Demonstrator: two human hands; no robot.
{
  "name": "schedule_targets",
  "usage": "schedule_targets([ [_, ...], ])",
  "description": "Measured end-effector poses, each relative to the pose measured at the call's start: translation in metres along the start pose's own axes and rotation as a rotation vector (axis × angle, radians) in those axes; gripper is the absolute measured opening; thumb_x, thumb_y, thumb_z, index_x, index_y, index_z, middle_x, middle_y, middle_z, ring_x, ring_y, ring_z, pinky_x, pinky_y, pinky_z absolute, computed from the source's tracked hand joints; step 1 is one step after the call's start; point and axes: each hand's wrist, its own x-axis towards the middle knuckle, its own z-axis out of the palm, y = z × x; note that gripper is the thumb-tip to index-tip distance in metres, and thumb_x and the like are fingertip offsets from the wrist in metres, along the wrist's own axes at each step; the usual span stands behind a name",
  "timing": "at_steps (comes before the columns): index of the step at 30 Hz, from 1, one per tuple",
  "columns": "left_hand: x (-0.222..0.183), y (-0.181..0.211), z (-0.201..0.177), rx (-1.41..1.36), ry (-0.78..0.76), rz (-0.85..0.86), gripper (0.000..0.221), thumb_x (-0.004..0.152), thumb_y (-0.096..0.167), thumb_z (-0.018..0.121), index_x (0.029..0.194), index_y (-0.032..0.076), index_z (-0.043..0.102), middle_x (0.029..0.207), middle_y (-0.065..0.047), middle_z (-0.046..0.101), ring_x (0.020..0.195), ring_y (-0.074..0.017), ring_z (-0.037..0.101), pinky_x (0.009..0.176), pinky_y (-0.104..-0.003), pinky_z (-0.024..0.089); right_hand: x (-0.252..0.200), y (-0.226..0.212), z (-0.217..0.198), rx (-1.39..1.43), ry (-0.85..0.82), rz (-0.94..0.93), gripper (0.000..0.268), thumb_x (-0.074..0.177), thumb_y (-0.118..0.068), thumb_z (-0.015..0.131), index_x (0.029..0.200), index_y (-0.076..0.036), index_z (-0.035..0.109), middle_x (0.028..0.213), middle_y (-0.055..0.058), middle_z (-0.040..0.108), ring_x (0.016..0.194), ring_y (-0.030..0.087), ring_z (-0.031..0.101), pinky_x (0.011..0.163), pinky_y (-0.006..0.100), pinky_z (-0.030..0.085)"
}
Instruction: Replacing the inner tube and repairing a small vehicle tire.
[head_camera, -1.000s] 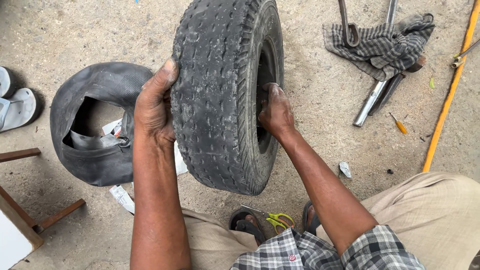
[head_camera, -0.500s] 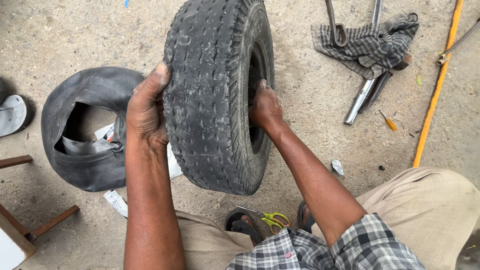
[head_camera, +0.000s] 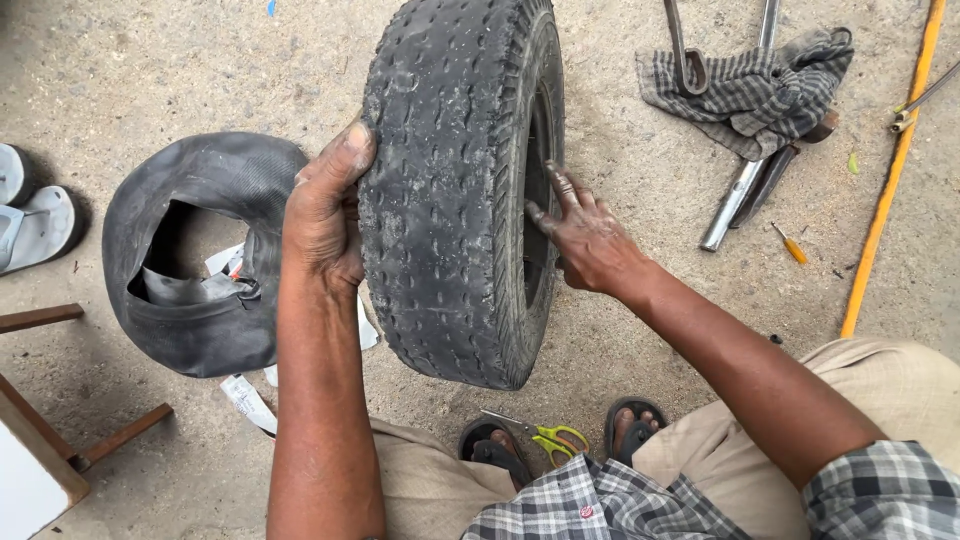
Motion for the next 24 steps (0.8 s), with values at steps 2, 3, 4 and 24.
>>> schedule_targets([
  [2, -0.001, 0.001, 0.0, -0.005, -0.006, -0.007, 0.06, 0.085, 0.026, 0.081, 0.132, -0.009, 0.064, 0.115, -0.02, 0.074, 0.102, -0.0244, 0.074, 0.092, -0.039, 0.062, 0.008, 0.007, 0.009, -0.319, 0.163, -0.171, 0.076, 0.088, -0.001, 0.062, 0.154, -0.022, 0.033, 0.17, 0.021, 0.013, 0.15, 0.045, 0.024, 0.103, 0.045, 0.054],
  [3, 0.0, 0.001, 0.001, -0.013, -0.012, -0.011, 0.06, 0.086, 0.025, 0.081, 0.132, -0.009, 0.064, 0.115, -0.02, 0.074, 0.102, -0.0253, 0.074, 0.092, -0.04, 0.062, 0.011, 0.012, 0.014, -0.643, 0.325, -0.341, 0.052, 0.094, -0.006, 0.056, 0.143, -0.022, 0.044, 0.164, 0.019, 0.025, 0.151, 0.039, 0.029, 0.115, 0.052, 0.042],
  [4, -0.001, 0.002, 0.003, -0.012, -0.018, -0.019, 0.06, 0.086, 0.025, 0.081, 0.132, -0.009, 0.064, 0.115, -0.02, 0.074, 0.102, -0.0253, 0.074, 0.092, -0.04, 0.062, 0.016, 0.012, 0.017, -0.64, 0.323, -0.332, 0.052, 0.094, -0.006, 0.056, 0.143, -0.022, 0.044, 0.164, 0.019, 0.025, 0.151, 0.039, 0.029, 0.115, 0.052, 0.042],
  [24, 0.009, 0.011, 0.007, 0.036, -0.069, -0.014, 0.062, 0.084, 0.026, 0.083, 0.131, -0.011, 0.064, 0.121, -0.021, 0.071, 0.106, -0.0279, 0.072, 0.1, -0.041, 0.059, 0.047, -0.01, -0.003, -0.836, -0.109, -0.587, 0.039, 0.111, -0.024, 0.04, 0.117, 0.002, 0.068, 0.113, 0.024, 0.07, 0.119, 0.039, 0.066, 0.099, 0.05, 0.058],
])
